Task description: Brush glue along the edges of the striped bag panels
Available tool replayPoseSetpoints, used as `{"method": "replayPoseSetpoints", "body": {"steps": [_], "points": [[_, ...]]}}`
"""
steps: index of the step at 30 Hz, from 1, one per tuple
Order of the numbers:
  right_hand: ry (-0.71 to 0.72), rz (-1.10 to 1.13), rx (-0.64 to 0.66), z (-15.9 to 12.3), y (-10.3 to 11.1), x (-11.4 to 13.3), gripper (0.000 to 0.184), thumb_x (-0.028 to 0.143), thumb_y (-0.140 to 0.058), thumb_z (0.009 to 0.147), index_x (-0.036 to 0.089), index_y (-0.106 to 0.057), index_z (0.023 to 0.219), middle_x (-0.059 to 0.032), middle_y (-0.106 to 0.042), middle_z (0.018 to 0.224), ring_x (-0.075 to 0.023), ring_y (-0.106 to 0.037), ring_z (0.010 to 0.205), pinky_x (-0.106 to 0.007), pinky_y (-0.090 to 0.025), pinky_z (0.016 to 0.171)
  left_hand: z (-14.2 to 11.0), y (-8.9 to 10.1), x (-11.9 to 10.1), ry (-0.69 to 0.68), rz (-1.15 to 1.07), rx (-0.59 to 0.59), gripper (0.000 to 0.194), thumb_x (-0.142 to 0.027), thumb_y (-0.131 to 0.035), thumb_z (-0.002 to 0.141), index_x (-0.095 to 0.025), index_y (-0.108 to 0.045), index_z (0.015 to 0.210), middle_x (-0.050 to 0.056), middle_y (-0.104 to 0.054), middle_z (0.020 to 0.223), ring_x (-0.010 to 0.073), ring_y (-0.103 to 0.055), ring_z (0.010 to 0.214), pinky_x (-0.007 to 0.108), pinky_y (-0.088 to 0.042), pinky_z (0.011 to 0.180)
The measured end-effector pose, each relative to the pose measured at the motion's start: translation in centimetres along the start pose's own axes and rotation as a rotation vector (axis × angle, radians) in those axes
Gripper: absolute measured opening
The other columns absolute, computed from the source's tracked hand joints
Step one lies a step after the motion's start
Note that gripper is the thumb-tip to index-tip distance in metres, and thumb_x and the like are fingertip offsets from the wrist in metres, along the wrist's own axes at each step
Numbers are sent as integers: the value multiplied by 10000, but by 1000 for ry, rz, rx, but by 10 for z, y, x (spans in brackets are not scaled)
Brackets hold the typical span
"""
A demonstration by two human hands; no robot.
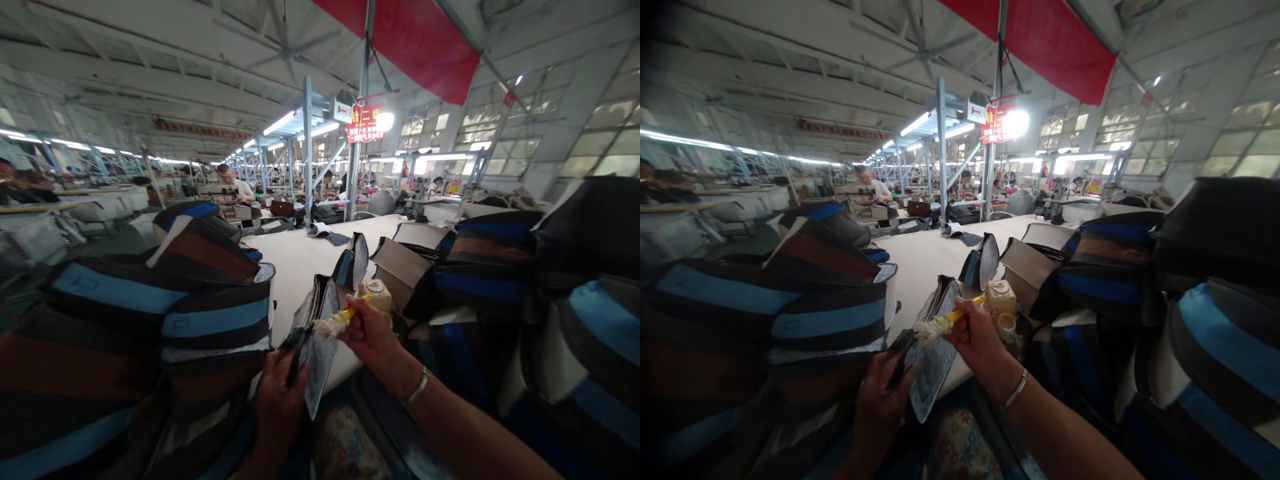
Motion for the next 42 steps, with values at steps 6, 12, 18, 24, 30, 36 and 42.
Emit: {"method": "replayPoseSetpoints", "body": {"steps": [6,12,18,24,30,36,42], "points": [[409,-350,-85,-11,-20,79,262,354,-717,750,172,-538,689,70,-454,530,-61,-368,458,-194,-313,443,26,2,-19,129,-184,114,337,-420,-585,877,-222,-679,1134,43,-623,1040,202,-591,992,288,-466,896],[618,-910,-58,-7,-66,79,326,354,-601,825,173,-485,580,49,-414,515,-81,-387,509,-220,-300,486,29,3,-24,214,-243,128,326,-427,-610,848,-200,-701,1064,34,-622,954,198,-584,925,271,-463,834],[689,-802,-146,-8,-62,90,331,444,-570,859,176,-548,667,32,-495,564,-102,-459,533,-216,-353,506,27,13,-15,301,-300,101,359,-449,-643,813,-187,-704,1051,20,-626,911,186,-577,894,249,-454,816],[926,-1116,-106,-29,-84,87,294,367,-554,891,175,-546,668,17,-513,576,-112,-489,565,-254,-366,605,23,11,-1,378,-390,94,448,-476,-667,796,-196,-675,1146,24,-656,972,204,-593,963,254,-463,828],[1044,-1078,6,-44,-90,79,235,339,-522,941,185,-576,772,-16,-627,741,-124,-587,691,-247,-439,704,24,19,-2,432,-363,79,520,-533,-677,757,-167,-685,1127,47,-689,1003,236,-625,966,286,-491,828],[988,-961,-57,-43,-72,92,225,334,-571,916,180,-603,756,-5,-602,690,-121,-560,656,-255,-452,678,31,24,1,426,-235,39,497,-560,-677,715,-191,-694,1048,47,-705,1049,243,-650,929,308,-508,824],[897,-353,-312,-61,4,167,265,415,-702,821,175,-596,789,62,-469,562,-61,-388,497,-180,-320,466,89,37,-34,259,35,-135,357,-516,-588,775,-223,-709,938,24,-708,882,235,-640,847,329,-479,789]]}}
Point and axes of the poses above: each hand's wrist, its own z-axis towards the middle knuckle, its own y-axis out of the back of the hand, x = y × z, the point moved 10 cm from there along z, towards the middle knuckle
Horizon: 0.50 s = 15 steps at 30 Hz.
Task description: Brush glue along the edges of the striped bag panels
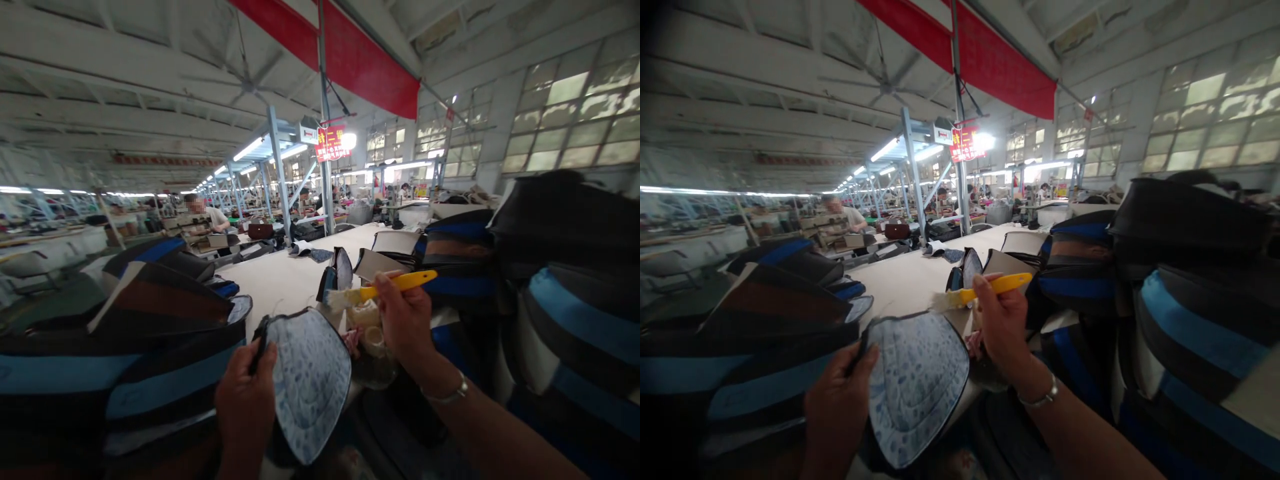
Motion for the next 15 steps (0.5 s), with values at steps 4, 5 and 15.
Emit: {"method": "replayPoseSetpoints", "body": {"steps": [4,5,15], "points": [[-44,143,-169,22,55,12,288,362,-800,732,169,-589,763,44,-544,654,-36,-394,512,-137,-315,448,43,-5,-56,-193,76,-122,291,-438,-573,830,-221,-711,967,29,-697,922,221,-635,862,331,-471,826],[-66,161,-201,23,66,12,293,353,-814,717,169,-590,759,41,-554,676,-30,-397,515,-125,-322,446,54,-9,-73,-290,102,-156,280,-418,-566,845,-213,-710,969,37,-690,927,220,-633,880,330,-469,840],[-235,-13,-351,3,134,-33,314,458,-813,669,233,-651,816,-34,-661,799,-172,-652,730,-221,-554,555,213,-148,-90,-414,269,-220,323,-295,-472,940,-136,-588,1196,141,-553,1233,248,-468,1248,354,-369,1048]]}}
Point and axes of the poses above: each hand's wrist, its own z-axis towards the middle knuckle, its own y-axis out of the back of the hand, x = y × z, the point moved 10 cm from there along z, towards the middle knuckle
